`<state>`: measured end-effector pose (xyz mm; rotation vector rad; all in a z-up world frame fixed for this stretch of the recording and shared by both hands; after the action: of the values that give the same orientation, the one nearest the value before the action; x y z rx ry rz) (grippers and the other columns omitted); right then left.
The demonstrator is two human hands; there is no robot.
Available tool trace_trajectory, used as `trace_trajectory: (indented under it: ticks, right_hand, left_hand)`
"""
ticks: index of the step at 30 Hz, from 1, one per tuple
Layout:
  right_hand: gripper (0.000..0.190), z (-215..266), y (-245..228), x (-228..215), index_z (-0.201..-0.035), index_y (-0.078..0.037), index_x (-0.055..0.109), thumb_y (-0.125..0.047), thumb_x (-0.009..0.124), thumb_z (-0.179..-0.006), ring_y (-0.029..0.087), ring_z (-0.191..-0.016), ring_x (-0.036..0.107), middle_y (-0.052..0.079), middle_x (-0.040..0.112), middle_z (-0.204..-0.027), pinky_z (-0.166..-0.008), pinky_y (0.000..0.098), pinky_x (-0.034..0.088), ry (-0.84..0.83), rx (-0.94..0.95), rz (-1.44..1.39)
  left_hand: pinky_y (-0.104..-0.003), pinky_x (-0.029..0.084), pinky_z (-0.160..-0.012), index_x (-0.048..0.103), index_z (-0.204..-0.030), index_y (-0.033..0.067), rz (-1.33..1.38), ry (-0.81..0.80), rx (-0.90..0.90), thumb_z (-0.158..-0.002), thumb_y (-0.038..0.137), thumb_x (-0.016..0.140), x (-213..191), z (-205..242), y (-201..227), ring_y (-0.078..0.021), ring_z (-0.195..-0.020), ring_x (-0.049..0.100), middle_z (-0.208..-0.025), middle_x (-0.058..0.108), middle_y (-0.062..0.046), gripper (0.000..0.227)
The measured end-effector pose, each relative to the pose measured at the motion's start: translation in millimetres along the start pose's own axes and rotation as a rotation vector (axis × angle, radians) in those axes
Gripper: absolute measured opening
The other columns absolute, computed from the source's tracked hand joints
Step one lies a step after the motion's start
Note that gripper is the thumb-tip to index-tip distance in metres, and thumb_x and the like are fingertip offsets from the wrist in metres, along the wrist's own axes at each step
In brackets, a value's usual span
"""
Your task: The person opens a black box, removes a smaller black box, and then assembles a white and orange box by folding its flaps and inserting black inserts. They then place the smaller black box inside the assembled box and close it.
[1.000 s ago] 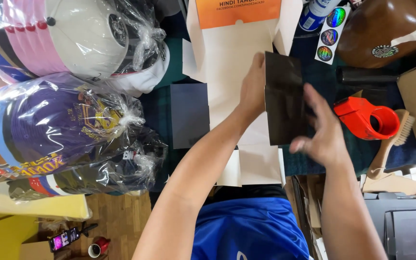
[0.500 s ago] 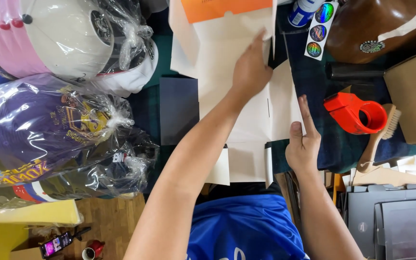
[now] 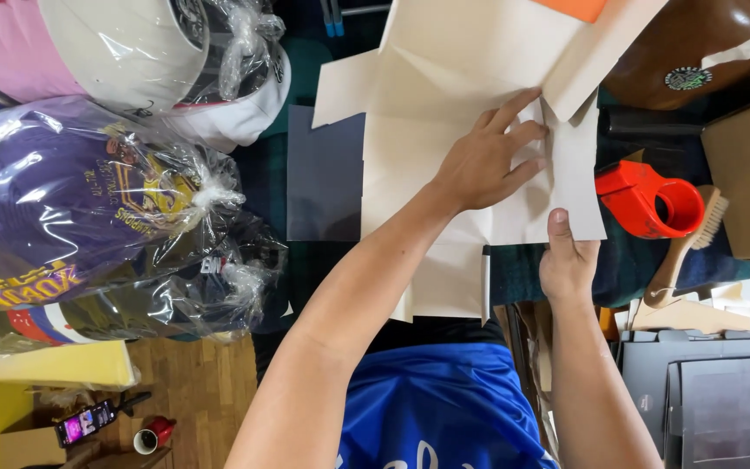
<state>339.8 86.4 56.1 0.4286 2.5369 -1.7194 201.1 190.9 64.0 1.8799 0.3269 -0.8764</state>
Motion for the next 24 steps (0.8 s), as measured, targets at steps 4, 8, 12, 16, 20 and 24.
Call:
trace_trajectory:
  ticks: [4, 8, 12, 16, 20, 24]
  right_hand:
    - [0.057, 13, 32, -7, -0.154, 0.001, 0.038, -0.027, 0.054, -0.108, 0.031, -0.149, 0.041, 0.016, 0.044, -0.158, -0.127, 0.0403, 0.033, 0.013, 0.283, -0.106]
    - [0.049, 12, 37, -9, -0.151, -0.003, 0.047, -0.025, 0.055, -0.107, 0.023, -0.134, 0.052, 0.01, 0.058, -0.142, -0.115, 0.0353, 0.042, -0.012, 0.318, 0.051]
    - [0.046, 3, 7, 5, -0.149, -0.005, 0.05, 0.002, 0.053, -0.103, 0.028, -0.153, 0.036, 0.017, 0.041, -0.162, -0.129, 0.038, 0.026, -0.114, 0.197, 0.14]
    - [0.053, 8, 8, 2, -0.148, -0.004, 0.053, 0.008, 0.051, -0.097, 0.038, -0.151, 0.04, 0.027, 0.036, -0.163, -0.124, 0.0391, 0.036, -0.171, 0.053, 0.322]
    - [0.072, 12, 12, 6, -0.151, -0.008, 0.054, 0.021, 0.045, -0.085, 0.045, -0.151, 0.042, 0.026, 0.029, -0.168, -0.11, 0.0422, 0.052, -0.266, -0.122, 0.541]
    - [0.09, 12, 7, 13, -0.151, -0.013, 0.055, 0.026, 0.045, -0.071, 0.049, -0.14, 0.057, 0.026, 0.031, -0.168, -0.057, 0.0363, 0.058, -0.321, -0.205, 0.734]
  left_hand:
    - [-0.05, 0.065, -0.071, 0.064, -0.104, 0.0175, 0.022, 0.034, 0.107, -0.102, 0.026, 0.064, 11, -19, -9, -0.0343, -0.149, 0.04, -0.162, 0.032, 0.0, 0.008]
    - [-0.047, 0.061, -0.074, 0.056, -0.117, 0.0177, -0.107, -0.067, 0.087, -0.09, 0.016, 0.075, 8, -38, -13, -0.0302, -0.132, 0.054, -0.143, 0.052, 0.0, 0.032]
    - [-0.048, 0.057, -0.073, 0.048, -0.128, 0.0187, -0.296, -0.193, 0.08, -0.087, 0.024, 0.08, 14, -46, -28, -0.0314, -0.113, 0.062, -0.125, 0.065, -0.005, 0.052]
    - [-0.052, 0.057, -0.093, 0.041, -0.149, 0.0101, -0.156, -0.142, 0.059, -0.096, 0.016, 0.064, 7, -49, -46, -0.0361, -0.135, 0.053, -0.155, 0.047, -0.009, 0.058]
    - [-0.048, 0.058, -0.088, 0.047, -0.141, 0.0196, -0.028, -0.146, -0.054, -0.101, 0.03, 0.053, -14, -51, -35, -0.0324, -0.128, 0.059, -0.151, 0.051, -0.001, 0.041]
    - [-0.04, 0.054, -0.081, 0.038, -0.13, 0.024, 0.141, -0.237, -0.287, -0.092, 0.039, 0.053, -30, -47, -20, -0.0322, -0.097, 0.07, -0.12, 0.071, -0.011, 0.043]
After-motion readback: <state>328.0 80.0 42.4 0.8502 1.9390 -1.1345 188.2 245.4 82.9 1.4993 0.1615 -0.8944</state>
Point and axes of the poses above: each hand's wrist, its own z-axis away from the middle knuckle, its own x-axis out of the palm, y = z × x, the point moved 8 cm from there along -z, towards the middle knuckle
